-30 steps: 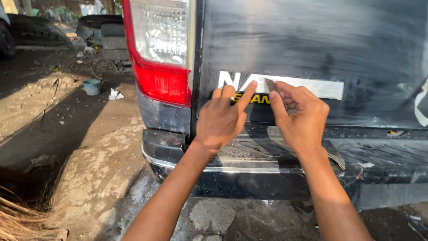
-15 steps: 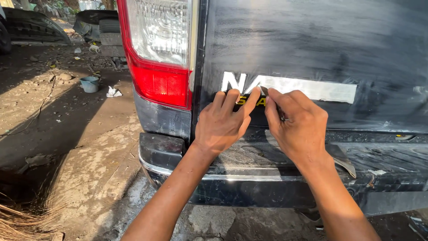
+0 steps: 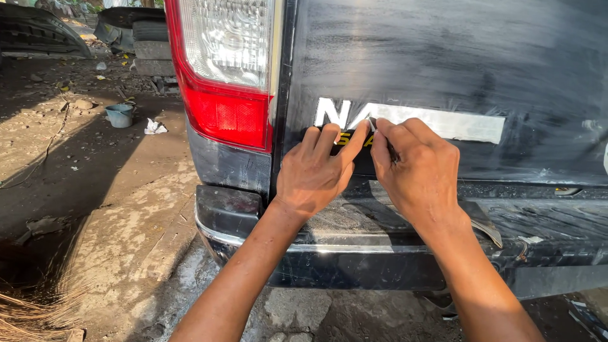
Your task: Removing a decal from the rear of a vehicle using a small blade.
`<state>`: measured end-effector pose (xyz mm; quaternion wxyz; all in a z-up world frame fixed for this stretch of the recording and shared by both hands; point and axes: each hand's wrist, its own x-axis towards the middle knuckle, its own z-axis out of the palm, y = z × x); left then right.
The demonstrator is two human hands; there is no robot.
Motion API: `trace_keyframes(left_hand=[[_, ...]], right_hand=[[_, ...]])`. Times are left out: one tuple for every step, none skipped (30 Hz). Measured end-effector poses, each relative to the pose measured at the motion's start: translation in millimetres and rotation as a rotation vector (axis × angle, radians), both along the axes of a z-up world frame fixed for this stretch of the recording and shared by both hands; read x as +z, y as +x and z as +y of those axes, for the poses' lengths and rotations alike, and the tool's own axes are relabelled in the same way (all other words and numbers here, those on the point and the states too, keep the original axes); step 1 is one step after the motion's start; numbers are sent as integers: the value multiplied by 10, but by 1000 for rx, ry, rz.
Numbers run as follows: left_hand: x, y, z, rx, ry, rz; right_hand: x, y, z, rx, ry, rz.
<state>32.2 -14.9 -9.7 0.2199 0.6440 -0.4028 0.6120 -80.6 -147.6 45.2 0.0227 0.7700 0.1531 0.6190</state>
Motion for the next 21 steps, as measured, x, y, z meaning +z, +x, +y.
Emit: trace_keyframes(left_hand=[[-3, -5, 1, -1, -1, 1], [-3, -7, 8, -9, -7, 0], [-3, -9, 17, -18, -14, -1], [-10, 3, 15, -17, -16, -2], [-18, 15, 13, -21, -24, -10], [-24, 28, 4, -26, -34, -18], [-22, 33, 4, -26, -37, -19], [-28, 34, 0, -37, -38, -18], [-32, 35, -5, -47, -38, -16], [-31, 34, -1, -46, -39, -16], [-30, 32, 5, -54, -39, -9], [-27, 31, 7, -64, -37, -2], [-29, 34, 10, -64, -36, -3], [-28, 39, 11, -65, -35, -4], [-28, 45, 12, -66, -33, -5], [-26, 52, 9, -66, -34, -5], [-24, 59, 5, -64, -35, -8], [-31, 64, 1, -62, -37, -10], [-34, 59, 4, -62, -36, -8], [-31, 56, 5, -64, -41, -11], [-26, 52, 4, -66, -46, -15]], right_hand=[[12, -17, -8, -1, -1, 1], [26, -29, -12, 1, 0, 18], [41, -40, -15, 4, 2, 34], [44, -52, -19, 4, -1, 34], [48, -63, -25, 13, 14, 59], [54, -76, -34, 20, 29, 83], [67, -62, -25, 20, 25, 82], [66, -54, -19, 11, 24, 83], [66, -46, -15, 3, 24, 83], [73, -52, -18, 4, 23, 83], [80, -60, -19, 3, 29, 91], [85, -70, -22, 0, 36, 99], [86, -88, -35, 0, 37, 98], [94, -106, -48, 21, 22, 76], [101, -122, -62, 43, 6, 54], [105, -128, -78, 43, 5, 54], [109, -133, -95, 12, -19, 45], [106, -140, -113, -19, -43, 37], [104, -139, -112, -19, -43, 39], [105, -140, -114, -26, -49, 45], [106, -143, -117, -32, -56, 50]])
